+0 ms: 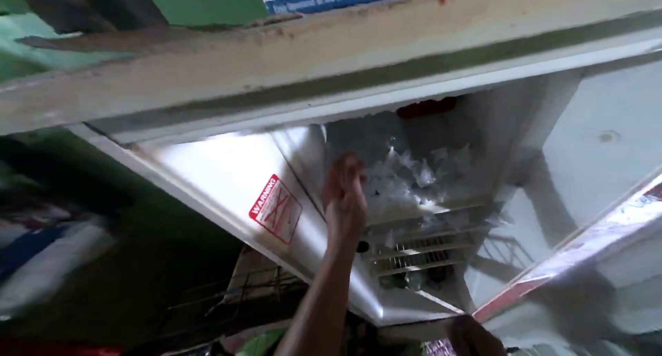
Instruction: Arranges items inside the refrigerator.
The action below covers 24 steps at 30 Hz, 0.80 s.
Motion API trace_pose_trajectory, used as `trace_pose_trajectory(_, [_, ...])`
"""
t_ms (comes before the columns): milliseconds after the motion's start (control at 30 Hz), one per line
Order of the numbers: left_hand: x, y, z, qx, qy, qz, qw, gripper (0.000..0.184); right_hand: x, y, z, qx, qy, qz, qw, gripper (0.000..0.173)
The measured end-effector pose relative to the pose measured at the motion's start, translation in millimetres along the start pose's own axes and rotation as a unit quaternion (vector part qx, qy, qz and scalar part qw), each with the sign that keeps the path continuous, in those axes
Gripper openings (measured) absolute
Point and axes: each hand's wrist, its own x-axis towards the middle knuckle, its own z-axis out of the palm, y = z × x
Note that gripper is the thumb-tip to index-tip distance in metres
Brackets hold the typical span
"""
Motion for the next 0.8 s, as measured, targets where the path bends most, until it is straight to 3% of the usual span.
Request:
trace_pose_trajectory(100, [-36.5, -33.2, -14.3, 0.005, 0.007, -0.111, 0.994, 0.038, 60.3, -47.1, 1.9, 0.004, -0.03, -0.035, 0.999, 0.035])
trace_pose_trajectory(233, [-23.6, -56.8, -25.0, 0.069, -0.034, -0.192, 0.978, 0.05, 122.0, -78.4, 12.8, -0.012, -0.12, 0.006, 0.993, 0.045])
trace_pose_trajectory(367, [-13.0, -63.4, -24.0, 0.192, -0.054, -0.139, 0.97, 0.056, 151.5, -91.1, 29.8, 0.023, -0.126, -0.018, 0.992, 0.044])
trace_pose_trajectory(500, [-14.0, -61.5, -23.8, 0.341, -0.099, -0.118, 0.927, 0.064, 164.4, -107.8, 29.4, 0.012, -0.139, -0.001, 0.99, 0.041])
trace_pose_trajectory(667, [-29.9, -61.1, -21.6, 0.315, 0.011, -0.022, 0.949, 0.065, 186.3, -128.7, 24.8, -0.023, -0.128, 0.055, 0.99, 0.043])
trace_pose_trajectory(800, [-23.2, -62.0, -23.7, 0.343, -0.081, -0.092, 0.932, 0.061, 205.3, -140.3, 25.3, -0.035, -0.1, 0.081, 0.991, 0.044])
